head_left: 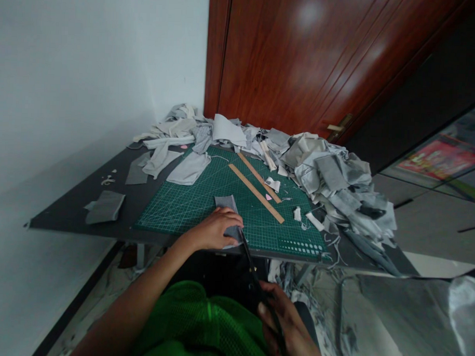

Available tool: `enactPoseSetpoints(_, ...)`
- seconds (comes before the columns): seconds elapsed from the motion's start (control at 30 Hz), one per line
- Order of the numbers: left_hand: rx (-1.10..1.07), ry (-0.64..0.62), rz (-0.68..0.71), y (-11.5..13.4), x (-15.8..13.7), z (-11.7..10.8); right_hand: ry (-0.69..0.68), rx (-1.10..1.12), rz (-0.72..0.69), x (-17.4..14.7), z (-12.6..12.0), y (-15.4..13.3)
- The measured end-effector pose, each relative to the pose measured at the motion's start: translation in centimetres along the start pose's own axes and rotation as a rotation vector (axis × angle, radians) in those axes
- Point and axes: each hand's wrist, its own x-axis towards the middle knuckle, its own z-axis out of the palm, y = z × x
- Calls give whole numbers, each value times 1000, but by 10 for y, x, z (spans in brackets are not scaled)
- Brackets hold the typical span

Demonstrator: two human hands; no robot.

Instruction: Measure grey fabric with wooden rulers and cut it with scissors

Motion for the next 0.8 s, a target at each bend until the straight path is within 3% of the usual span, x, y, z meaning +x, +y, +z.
enactPoseSetpoints(0.8,5,18,-86,7,-1,-2,115,-28,-16,-6,13,4)
